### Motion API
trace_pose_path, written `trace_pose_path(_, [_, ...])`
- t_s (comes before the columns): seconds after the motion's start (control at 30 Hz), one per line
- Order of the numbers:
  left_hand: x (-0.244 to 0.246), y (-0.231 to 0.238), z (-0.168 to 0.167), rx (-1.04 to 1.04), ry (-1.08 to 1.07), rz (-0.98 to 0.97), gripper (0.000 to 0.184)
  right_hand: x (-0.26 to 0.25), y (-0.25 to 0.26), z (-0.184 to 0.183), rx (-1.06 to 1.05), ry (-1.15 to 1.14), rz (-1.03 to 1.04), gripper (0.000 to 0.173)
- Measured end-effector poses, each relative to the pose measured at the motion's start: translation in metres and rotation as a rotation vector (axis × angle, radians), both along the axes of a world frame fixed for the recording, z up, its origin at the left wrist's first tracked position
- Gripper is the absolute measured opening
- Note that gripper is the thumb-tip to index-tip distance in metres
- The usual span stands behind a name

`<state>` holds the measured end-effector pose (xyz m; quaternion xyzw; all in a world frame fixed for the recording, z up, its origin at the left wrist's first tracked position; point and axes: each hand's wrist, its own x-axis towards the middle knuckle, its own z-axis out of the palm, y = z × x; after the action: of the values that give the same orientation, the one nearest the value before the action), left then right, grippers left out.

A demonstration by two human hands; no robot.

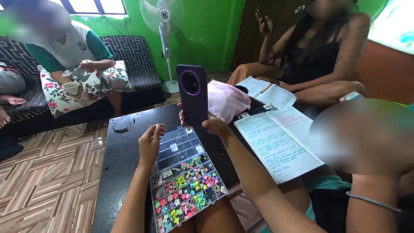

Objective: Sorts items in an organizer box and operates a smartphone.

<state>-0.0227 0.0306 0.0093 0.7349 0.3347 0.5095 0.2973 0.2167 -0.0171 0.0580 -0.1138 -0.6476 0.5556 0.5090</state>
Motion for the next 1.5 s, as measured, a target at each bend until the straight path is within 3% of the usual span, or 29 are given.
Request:
trace_pose_path(0.1, [-0.001, -0.001, 0.001, 0.027, -0.015, -0.036, 0.035, -0.003, -0.003, 0.002, 0.006, -0.050, -0.087, 0.105])
trace_pose_path(0.27, [0.007, -0.020, 0.013, -0.211, -0.057, -0.241, 0.039, -0.022, -0.011, 0.003, -0.092, -0.415, -0.518, 0.081])
trace_pose_path(0.37, [0.014, -0.032, 0.021, -0.468, -0.157, -0.393, 0.046, -0.049, -0.004, -0.007, -0.248, -0.617, -0.759, 0.091])
trace_pose_path(0.5, [0.018, -0.035, 0.021, -0.686, -0.327, -0.563, 0.050, -0.058, -0.005, -0.007, -0.291, -0.772, -0.952, 0.105])
trace_pose_path(0.67, [0.017, -0.034, 0.025, -0.765, -0.504, -0.553, 0.043, -0.058, -0.009, -0.003, -0.256, -0.761, -0.831, 0.108])
trace_pose_path(0.87, [0.009, -0.030, 0.018, -0.742, -0.493, -0.651, 0.038, -0.042, -0.014, 0.000, -0.224, -0.474, -0.604, 0.057])
trace_pose_path(1.17, [0.013, -0.027, 0.020, -0.800, -0.557, -0.649, 0.034, -0.051, -0.001, -0.008, -0.217, -0.398, -0.686, 0.074])
trace_pose_path(1.5, [0.007, -0.027, 0.030, -0.818, -0.589, -0.693, 0.045, -0.048, -0.009, 0.003, -0.364, -0.195, -0.443, 0.044])
